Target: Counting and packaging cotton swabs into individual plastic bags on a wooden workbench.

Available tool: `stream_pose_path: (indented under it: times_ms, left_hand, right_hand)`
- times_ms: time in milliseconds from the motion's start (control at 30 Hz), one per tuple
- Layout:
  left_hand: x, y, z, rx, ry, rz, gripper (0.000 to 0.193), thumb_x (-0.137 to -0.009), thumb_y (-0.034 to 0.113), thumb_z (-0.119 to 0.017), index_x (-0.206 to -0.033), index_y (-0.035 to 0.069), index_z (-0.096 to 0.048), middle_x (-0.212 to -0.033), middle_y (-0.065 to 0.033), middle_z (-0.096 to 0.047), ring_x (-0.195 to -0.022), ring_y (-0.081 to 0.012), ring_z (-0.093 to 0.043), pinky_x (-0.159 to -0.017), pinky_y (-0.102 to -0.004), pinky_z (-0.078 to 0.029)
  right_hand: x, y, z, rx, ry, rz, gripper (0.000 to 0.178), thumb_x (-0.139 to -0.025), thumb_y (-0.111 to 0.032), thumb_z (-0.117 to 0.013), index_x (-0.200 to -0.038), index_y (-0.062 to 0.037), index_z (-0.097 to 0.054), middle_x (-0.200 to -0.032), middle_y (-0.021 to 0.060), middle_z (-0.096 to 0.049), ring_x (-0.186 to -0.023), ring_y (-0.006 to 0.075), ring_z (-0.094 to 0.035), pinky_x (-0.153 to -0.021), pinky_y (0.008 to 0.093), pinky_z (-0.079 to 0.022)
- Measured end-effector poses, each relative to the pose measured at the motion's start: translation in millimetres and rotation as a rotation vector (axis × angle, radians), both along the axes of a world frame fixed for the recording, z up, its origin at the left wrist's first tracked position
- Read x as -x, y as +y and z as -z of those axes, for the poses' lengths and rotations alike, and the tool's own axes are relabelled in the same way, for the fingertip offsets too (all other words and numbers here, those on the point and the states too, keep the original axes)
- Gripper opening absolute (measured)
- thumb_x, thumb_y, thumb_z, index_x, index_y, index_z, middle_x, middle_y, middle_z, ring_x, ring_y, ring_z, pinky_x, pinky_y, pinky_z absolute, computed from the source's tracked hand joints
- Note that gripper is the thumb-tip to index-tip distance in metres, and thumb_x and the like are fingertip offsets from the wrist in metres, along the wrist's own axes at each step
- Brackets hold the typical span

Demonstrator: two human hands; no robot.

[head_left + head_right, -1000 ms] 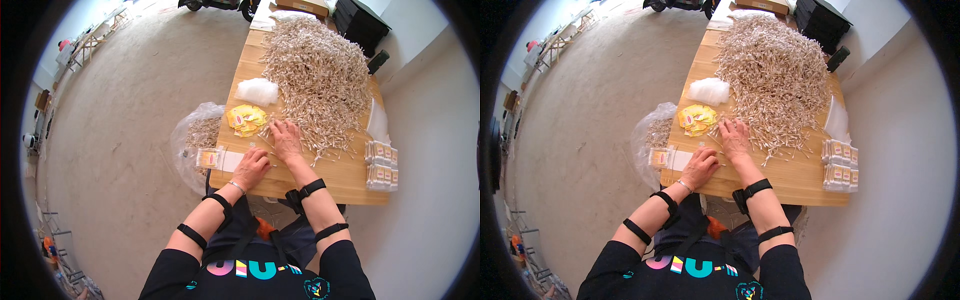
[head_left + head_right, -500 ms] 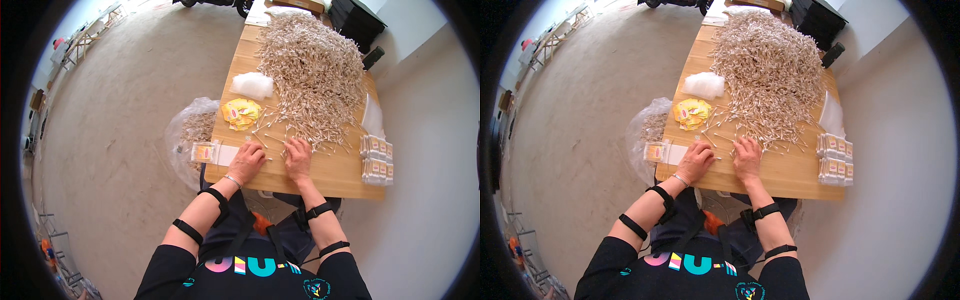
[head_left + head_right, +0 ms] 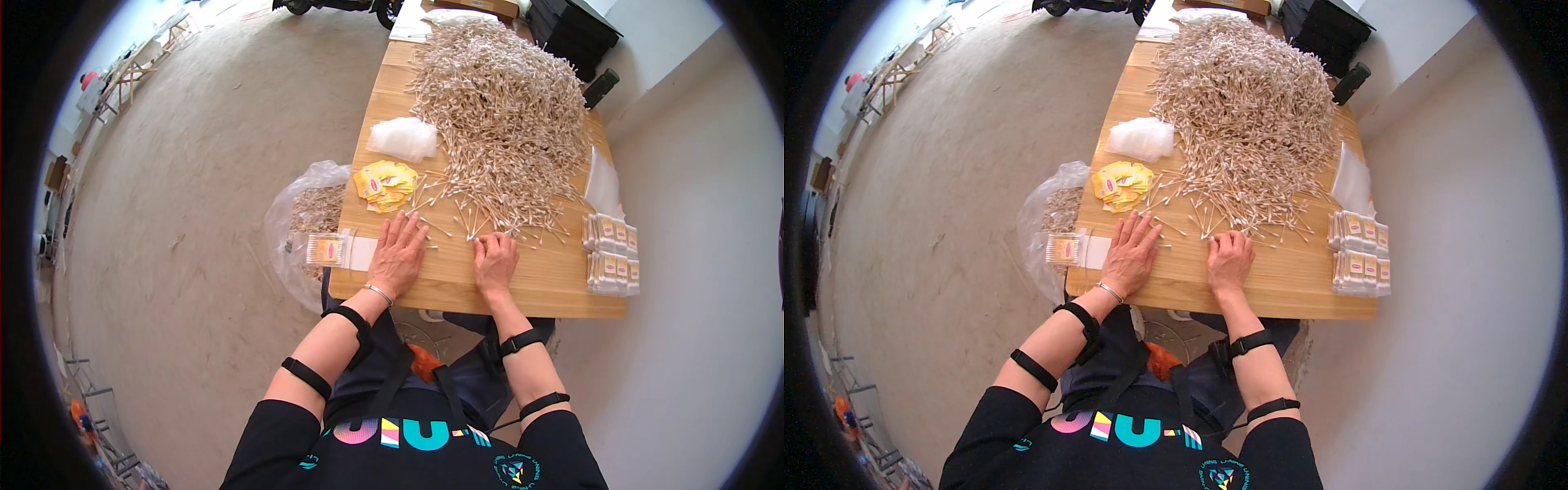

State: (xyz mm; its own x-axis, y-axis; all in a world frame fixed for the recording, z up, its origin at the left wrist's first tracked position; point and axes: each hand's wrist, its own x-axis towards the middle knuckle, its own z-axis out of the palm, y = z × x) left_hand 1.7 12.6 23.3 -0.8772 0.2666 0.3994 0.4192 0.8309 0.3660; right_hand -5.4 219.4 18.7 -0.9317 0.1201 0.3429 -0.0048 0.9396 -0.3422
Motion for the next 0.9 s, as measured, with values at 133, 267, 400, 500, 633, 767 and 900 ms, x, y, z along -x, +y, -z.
stream_pose_path:
  times_ms: [133, 267, 400, 500, 633, 767, 900]
  left_hand:
    - [0.9, -2.5, 4.7, -0.046, -0.032, 0.033, 0.032, -0.084, 0.014, -0.060, -0.115, 0.009, -0.055, -0.127, -0.0102, -0.049, -0.127, -0.0296, -0.038, -0.110, -0.0423, -0.025]
    - [2.3, -3.0, 6.9, -0.150, -0.047, 0.106, 0.018, -0.083, 0.015, -0.060, -0.100, 0.010, -0.060, -0.106, -0.0070, -0.056, -0.111, -0.0259, -0.049, -0.106, -0.0414, -0.032]
    - [0.5, -8.6, 4.3, -0.141, -0.007, 0.144, 0.009, -0.080, 0.017, -0.062, -0.087, 0.012, -0.062, -0.091, -0.0033, -0.056, -0.095, -0.0224, -0.054, -0.098, -0.0381, -0.038]
    - [0.0, -8.6, 3.9, -0.176, -0.071, 0.178, 0.010, -0.078, 0.018, -0.064, -0.086, 0.013, -0.063, -0.090, -0.0029, -0.057, -0.094, -0.0220, -0.054, -0.091, -0.0365, -0.041]
    - [-0.5, -9.9, 4.9, -0.188, -0.061, 0.198, 0.008, -0.077, 0.018, -0.064, -0.084, 0.014, -0.064, -0.092, -0.0028, -0.058, -0.094, -0.0227, -0.054, -0.087, -0.0363, -0.041]
    - [-3.0, -6.3, -1.5, -0.199, -0.042, 0.110, 0.028, -0.076, 0.016, -0.067, -0.103, 0.012, -0.061, -0.102, -0.0073, -0.057, -0.102, -0.0276, -0.052, -0.094, -0.0383, -0.040]
    - [0.8, -4.1, -0.9, -0.180, 0.012, 0.067, 0.046, -0.077, 0.015, -0.066, -0.121, 0.008, -0.052, -0.119, -0.0110, -0.052, -0.117, -0.0285, -0.047, -0.105, -0.0408, -0.034]
  right_hand:
    - [16.1, 3.0, -2.0, -0.004, 0.009, 0.045, 0.014, -0.080, -0.025, -0.065, -0.085, -0.0116, -0.065, -0.095, 0.0052, -0.056, -0.095, 0.0260, -0.050, -0.083, 0.0406, -0.040]
    - [36.2, -4.6, -5.2, 0.031, -0.050, 0.102, 0.018, -0.081, -0.028, -0.062, -0.086, -0.0102, -0.066, -0.093, 0.0068, -0.057, -0.097, 0.0262, -0.051, -0.084, 0.0410, -0.040]
    - [42.0, -24.9, -2.8, -0.013, -0.070, 0.149, 0.022, -0.080, -0.030, -0.062, -0.086, -0.0094, -0.067, -0.091, 0.0072, -0.058, -0.095, 0.0259, -0.053, -0.084, 0.0414, -0.041]
    - [43.7, -32.8, 4.9, -0.027, -0.060, 0.102, 0.021, -0.079, -0.029, -0.063, -0.086, -0.0098, -0.067, -0.090, 0.0063, -0.059, -0.093, 0.0253, -0.054, -0.083, 0.0407, -0.041]
    - [36.2, -42.4, 13.5, 0.059, 0.042, -0.076, 0.012, -0.079, -0.021, -0.063, -0.086, -0.0118, -0.068, -0.087, 0.0046, -0.059, -0.091, 0.0241, -0.054, -0.080, 0.0389, -0.041]
    - [18.1, -57.1, 1.6, 0.130, -0.055, -0.216, 0.010, -0.079, -0.015, -0.063, -0.086, -0.0133, -0.068, -0.087, 0.0033, -0.058, -0.090, 0.0236, -0.054, -0.079, 0.0379, -0.041]
    - [8.1, -56.5, -6.8, 0.094, -0.060, -0.412, 0.017, -0.076, -0.015, -0.064, -0.093, -0.0139, -0.068, -0.091, 0.0025, -0.058, -0.092, 0.0236, -0.053, -0.080, 0.0377, -0.041]
